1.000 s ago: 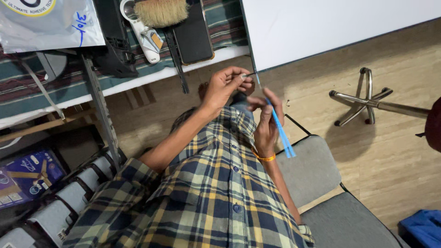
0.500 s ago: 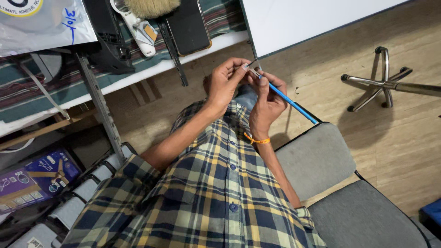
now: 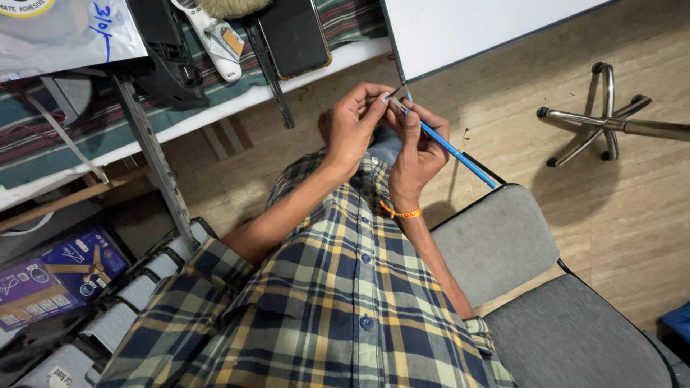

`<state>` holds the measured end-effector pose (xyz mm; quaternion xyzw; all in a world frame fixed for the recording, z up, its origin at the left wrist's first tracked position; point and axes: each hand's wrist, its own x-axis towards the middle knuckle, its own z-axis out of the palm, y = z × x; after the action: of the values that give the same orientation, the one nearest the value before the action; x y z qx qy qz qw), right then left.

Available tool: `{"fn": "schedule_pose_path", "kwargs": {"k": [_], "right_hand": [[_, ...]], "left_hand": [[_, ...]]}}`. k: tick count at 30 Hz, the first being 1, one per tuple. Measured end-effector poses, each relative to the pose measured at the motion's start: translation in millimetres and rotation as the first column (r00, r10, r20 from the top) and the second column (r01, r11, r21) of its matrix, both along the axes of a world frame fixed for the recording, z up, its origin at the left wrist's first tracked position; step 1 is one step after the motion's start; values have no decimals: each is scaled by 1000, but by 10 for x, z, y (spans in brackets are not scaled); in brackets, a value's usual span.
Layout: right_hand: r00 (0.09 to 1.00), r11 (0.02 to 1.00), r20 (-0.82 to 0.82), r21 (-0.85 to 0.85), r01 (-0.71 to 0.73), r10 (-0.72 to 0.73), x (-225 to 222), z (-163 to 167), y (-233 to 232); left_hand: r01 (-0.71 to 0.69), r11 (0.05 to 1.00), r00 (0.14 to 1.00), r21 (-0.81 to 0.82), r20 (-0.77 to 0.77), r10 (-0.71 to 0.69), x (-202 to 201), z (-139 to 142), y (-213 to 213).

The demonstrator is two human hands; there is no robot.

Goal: The person applies black tape along the edge of a white rectangular panel, then uses a blue pen-like tool to scratch or mark the taped edge. The person repeats taping and scratching actions on different sections of the panel's edge.

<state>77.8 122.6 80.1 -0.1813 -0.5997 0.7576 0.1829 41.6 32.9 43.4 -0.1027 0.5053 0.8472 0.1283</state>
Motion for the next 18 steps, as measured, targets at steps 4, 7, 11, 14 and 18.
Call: {"fn": "schedule_pose_path", "kwargs": {"k": [4, 7, 11, 14, 18], "right_hand": [[1000, 1000, -15, 11, -16, 16, 19, 14, -3], [1000, 997, -17, -71, 2, -3, 25, -41, -5], [998, 964, -14, -261, 49, -55, 4, -167, 7], [997, 948, 10, -311, 71, -71, 15, -219, 20], [997, 954, -3, -290, 73, -77, 27, -213, 10]], "left_hand": [[2, 999, 999, -51, -36, -3, 14, -4, -8], [0, 1000, 1000, -17, -18, 0, 19, -26, -12], [-2, 999, 1000, 52, 8, 2, 18, -41, -18], [14, 997, 999, 73, 44, -18, 20, -31, -35], [1, 995, 998, 104, 61, -7, 31, -15, -25]]}}
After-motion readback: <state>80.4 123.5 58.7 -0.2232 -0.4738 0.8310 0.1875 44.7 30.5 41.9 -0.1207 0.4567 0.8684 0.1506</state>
